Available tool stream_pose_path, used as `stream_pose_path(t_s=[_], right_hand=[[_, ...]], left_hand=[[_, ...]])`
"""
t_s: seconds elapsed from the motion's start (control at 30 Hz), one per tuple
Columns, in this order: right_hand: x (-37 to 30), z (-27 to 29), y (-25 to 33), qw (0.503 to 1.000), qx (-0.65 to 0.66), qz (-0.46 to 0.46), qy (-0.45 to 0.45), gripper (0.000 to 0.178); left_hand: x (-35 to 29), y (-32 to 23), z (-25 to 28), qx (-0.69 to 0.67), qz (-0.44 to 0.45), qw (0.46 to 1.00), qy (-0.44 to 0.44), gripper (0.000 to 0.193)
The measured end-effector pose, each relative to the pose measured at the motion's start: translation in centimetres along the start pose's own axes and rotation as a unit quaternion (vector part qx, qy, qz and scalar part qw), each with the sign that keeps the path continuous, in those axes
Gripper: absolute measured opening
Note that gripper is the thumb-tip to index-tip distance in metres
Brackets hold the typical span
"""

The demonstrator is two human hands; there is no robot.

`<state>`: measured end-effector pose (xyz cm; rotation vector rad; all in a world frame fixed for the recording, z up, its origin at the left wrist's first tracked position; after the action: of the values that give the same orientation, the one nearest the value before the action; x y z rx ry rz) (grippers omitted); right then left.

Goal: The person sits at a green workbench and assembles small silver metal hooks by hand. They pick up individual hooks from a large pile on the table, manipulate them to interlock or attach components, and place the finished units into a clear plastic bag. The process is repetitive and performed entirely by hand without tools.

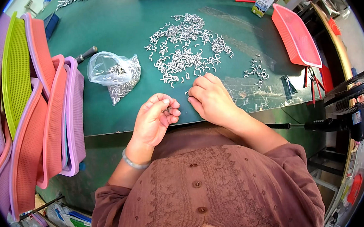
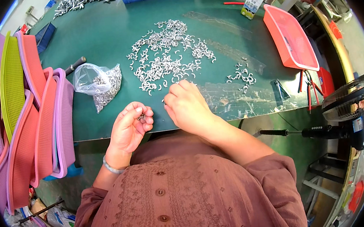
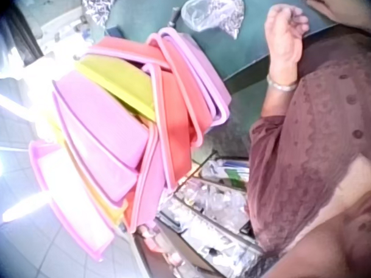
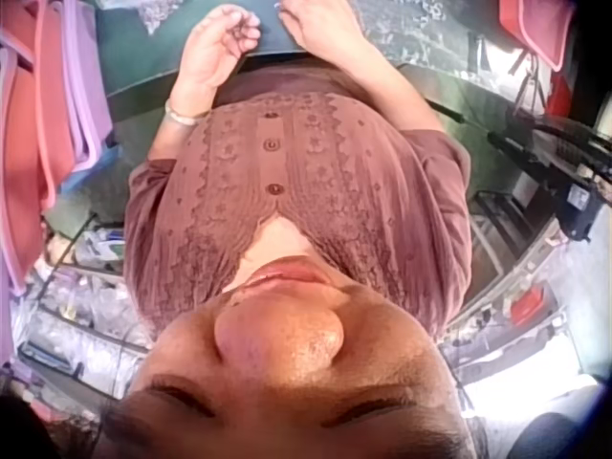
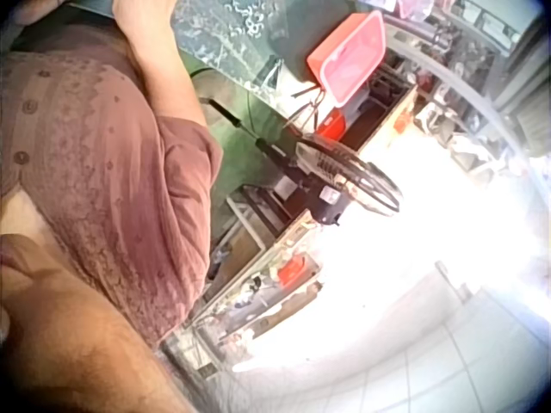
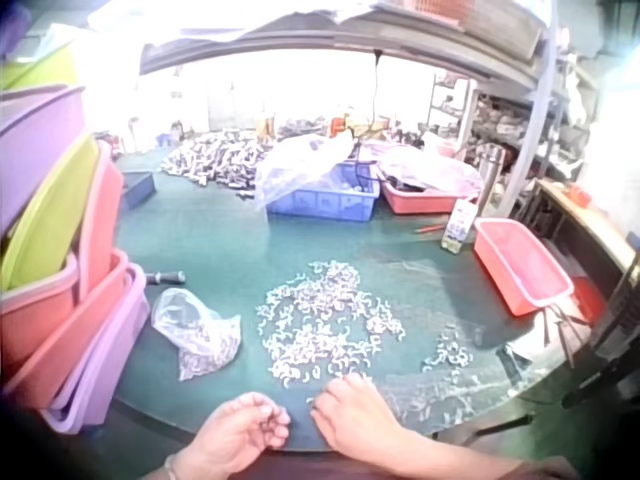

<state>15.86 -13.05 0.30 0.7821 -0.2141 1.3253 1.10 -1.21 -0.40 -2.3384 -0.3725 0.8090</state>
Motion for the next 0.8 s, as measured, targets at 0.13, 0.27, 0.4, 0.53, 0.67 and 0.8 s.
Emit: stream_pose_path(t_s=[0.13, 0.27, 0.4, 0.53, 0.67, 0.8], right_hand=[[0.0, -0.3, -0.2, 1.0, -0.006, 0.009, -0.002, 0.007], [0.2, 0.0, 0.0, 0.998, 0.06, -0.009, -0.014, 0.006], [1.1, 1.0, 1.3, 0.993, 0.114, -0.016, -0.023, 0.008], [1.4, 0.7, 1.6, 0.992, 0.115, 0.028, -0.046, 0.01], [1.3, 0.6, 1.4, 0.988, 0.143, 0.034, -0.048, 0.014], [1.3, 0.6, 0.5, 0.984, 0.159, -0.009, -0.084, 0.018]], left_hand=[[0.0, 0.1, 0.2, -0.004, -0.001, 1.0, 0.008, 0.008], [0.1, 0.4, -0.2, 0.024, -0.014, 1.0, -0.004, 0.01], [0.0, 0.8, -1.1, 0.072, -0.014, 0.997, -0.01, 0.014], [0.2, 0.9, -1.2, 0.05, 0.016, 0.998, 0.028, 0.016], [0.2, 0.8, -0.7, 0.033, 0.026, 0.999, 0.025, 0.016], [0.3, 0.7, -0.6, 0.01, 0.029, 0.999, 0.027, 0.017]])
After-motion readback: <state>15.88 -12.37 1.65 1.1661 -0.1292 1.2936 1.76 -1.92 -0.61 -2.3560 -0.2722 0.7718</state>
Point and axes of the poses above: each hand's wrist, its own x-axis towards the middle knuckle, its own z-axis out of the back of the hand, y = z × x, the point moved 1 cm from there along x, towards the middle knuckle, and after that the axes turned 10 degrees about -y, right-handed, at the moved point
